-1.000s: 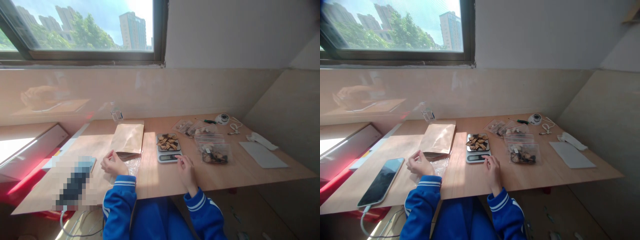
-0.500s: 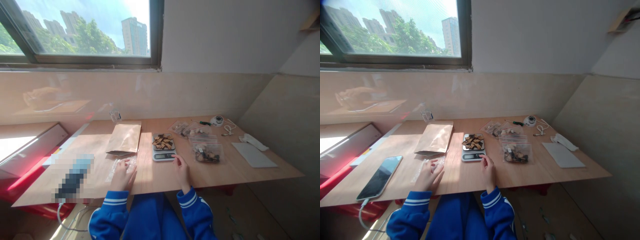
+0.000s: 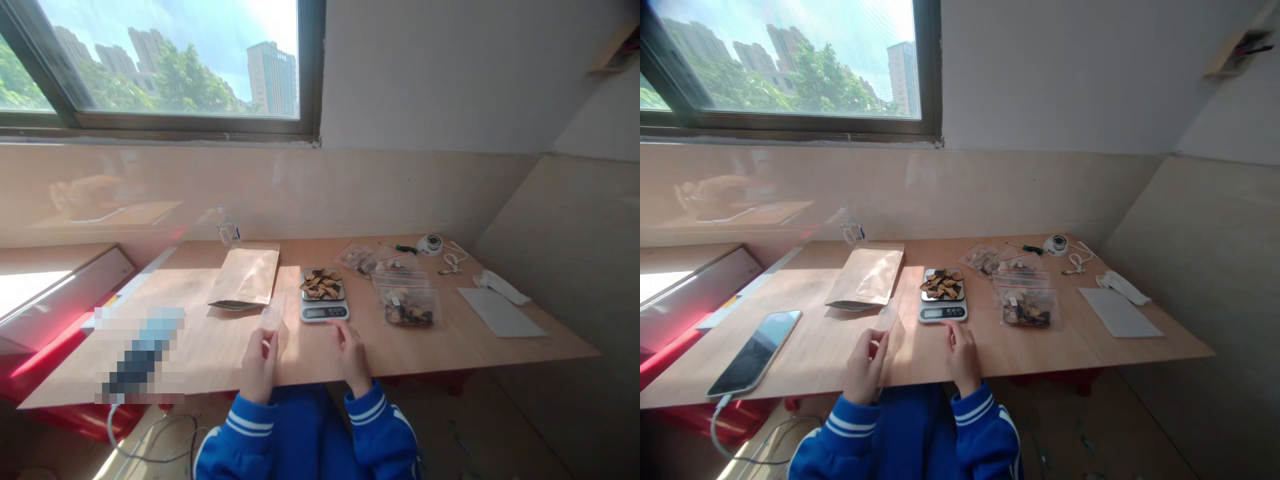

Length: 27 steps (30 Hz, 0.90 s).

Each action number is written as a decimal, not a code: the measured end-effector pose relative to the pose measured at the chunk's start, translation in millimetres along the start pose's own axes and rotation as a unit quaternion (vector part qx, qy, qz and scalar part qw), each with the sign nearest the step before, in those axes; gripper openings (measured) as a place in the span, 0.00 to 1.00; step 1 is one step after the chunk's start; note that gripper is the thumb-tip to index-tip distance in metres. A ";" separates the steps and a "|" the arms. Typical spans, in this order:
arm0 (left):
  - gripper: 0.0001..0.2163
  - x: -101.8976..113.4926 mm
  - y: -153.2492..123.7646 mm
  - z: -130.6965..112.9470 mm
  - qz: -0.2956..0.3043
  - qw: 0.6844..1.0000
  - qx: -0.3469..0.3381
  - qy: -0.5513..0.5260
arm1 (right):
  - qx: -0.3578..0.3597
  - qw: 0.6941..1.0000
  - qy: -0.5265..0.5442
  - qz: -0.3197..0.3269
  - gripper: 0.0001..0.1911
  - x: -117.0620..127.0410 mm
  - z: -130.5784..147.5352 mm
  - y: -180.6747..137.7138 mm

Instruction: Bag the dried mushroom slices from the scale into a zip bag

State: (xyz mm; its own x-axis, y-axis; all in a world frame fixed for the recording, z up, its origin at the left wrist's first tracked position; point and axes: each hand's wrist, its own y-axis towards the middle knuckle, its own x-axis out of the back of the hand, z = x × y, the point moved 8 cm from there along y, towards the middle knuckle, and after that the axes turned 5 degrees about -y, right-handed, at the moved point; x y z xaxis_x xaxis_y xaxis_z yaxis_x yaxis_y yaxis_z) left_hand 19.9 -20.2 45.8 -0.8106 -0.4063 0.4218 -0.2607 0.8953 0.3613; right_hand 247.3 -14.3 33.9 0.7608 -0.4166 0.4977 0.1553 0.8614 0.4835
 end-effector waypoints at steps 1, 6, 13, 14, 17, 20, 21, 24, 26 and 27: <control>0.11 -5.6 -7.5 -10.2 0.002 1.000 -0.016 -0.019 | 0.012 1.000 0.001 0.018 0.14 -4.4 10.9 -3.7; 0.09 -38.1 -37.7 -34.2 0.056 0.988 -0.045 -0.136 | 0.022 0.993 0.061 0.099 0.14 -26.8 54.9 -16.5; 0.10 -49.4 -48.0 -30.5 0.031 0.979 -0.025 -0.198 | -0.055 0.986 0.141 0.071 0.19 -20.7 27.5 -12.8; 0.10 -47.4 -48.5 -29.2 0.004 0.979 -0.021 -0.204 | -0.066 0.987 0.134 0.056 0.19 -16.6 18.9 -12.7; 0.11 -42.7 -51.0 -25.3 -0.073 0.970 -0.008 -0.233 | -0.090 0.991 0.096 0.015 0.19 -3.1 -3.1 -15.1; 0.11 -39.5 -50.4 -21.7 -0.128 0.964 0.003 -0.232 | -0.079 0.994 0.066 0.030 0.19 3.6 -10.7 -16.5; 0.11 -38.1 -48.0 -20.4 -0.141 0.965 0.007 -0.219 | -0.066 0.995 0.064 0.039 0.19 5.6 -10.3 -14.7; 0.10 -34.7 -31.2 -14.9 -0.157 0.973 0.017 -0.167 | -0.018 0.997 0.061 0.031 0.17 17.1 -7.8 3.3; 0.09 -31.4 -13.9 -11.4 -0.169 0.975 0.008 -0.142 | 0.004 0.999 0.031 -0.005 0.16 26.2 -10.2 25.0; 0.09 -28.8 -4.9 -10.4 -0.186 0.974 -0.004 -0.132 | 0.015 1.000 0.007 -0.023 0.16 28.3 -12.2 37.3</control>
State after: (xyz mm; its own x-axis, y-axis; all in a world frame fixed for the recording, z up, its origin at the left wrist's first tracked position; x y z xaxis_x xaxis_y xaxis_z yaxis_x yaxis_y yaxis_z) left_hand 50.0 -14.8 40.5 -0.7683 -0.6393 0.0326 -0.5579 0.6937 0.4556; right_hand 282.3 9.6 57.2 0.7623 -0.4506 0.4646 0.1714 0.8327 0.5265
